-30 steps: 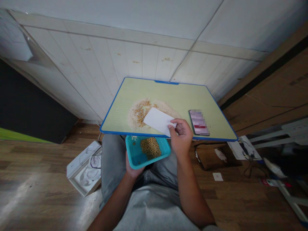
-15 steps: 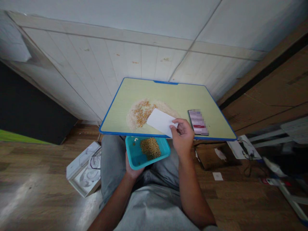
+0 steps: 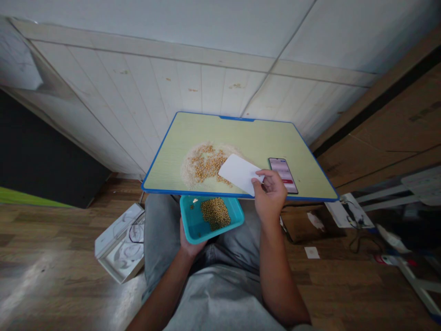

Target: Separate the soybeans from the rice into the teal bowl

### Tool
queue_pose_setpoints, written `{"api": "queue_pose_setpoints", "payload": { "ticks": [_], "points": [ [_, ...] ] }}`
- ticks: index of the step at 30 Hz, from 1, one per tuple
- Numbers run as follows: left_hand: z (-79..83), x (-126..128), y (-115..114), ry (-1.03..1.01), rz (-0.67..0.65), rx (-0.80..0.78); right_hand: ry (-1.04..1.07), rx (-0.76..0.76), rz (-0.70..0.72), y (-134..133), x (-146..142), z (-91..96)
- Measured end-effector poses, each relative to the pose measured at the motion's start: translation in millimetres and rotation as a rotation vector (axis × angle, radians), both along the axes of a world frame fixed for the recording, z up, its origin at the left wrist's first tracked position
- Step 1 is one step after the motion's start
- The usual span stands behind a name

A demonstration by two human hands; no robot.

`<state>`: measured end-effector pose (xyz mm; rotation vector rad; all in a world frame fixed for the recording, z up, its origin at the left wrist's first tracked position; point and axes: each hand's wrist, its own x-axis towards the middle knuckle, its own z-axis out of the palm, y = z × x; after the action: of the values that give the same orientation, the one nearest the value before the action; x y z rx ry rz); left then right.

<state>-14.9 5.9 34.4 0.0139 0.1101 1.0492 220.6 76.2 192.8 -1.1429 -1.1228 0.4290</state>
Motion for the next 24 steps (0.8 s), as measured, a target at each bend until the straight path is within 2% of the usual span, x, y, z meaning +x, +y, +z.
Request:
{"api": "queue_pose_setpoints", "payload": {
  "ticks": [3,10,16,24],
  "points": [
    [-1.3,0,0,0.007,0.01,-0.012,0.014,0.009,-0.004,0,0,0.0],
    [-20.0,-6,0,0.017,0.0,-0.034,0.03,-0.014,0.035,1,2,-2.4],
    [-18.3,-4,0,0.036,0.001,0.0,0.019,-0.025,0.032,0,3,-2.6],
    [-27.9,-6,1,0.019,-0.011,0.002,0.03,-0.02,0.076,-1,0,-1.8]
  ]
}}
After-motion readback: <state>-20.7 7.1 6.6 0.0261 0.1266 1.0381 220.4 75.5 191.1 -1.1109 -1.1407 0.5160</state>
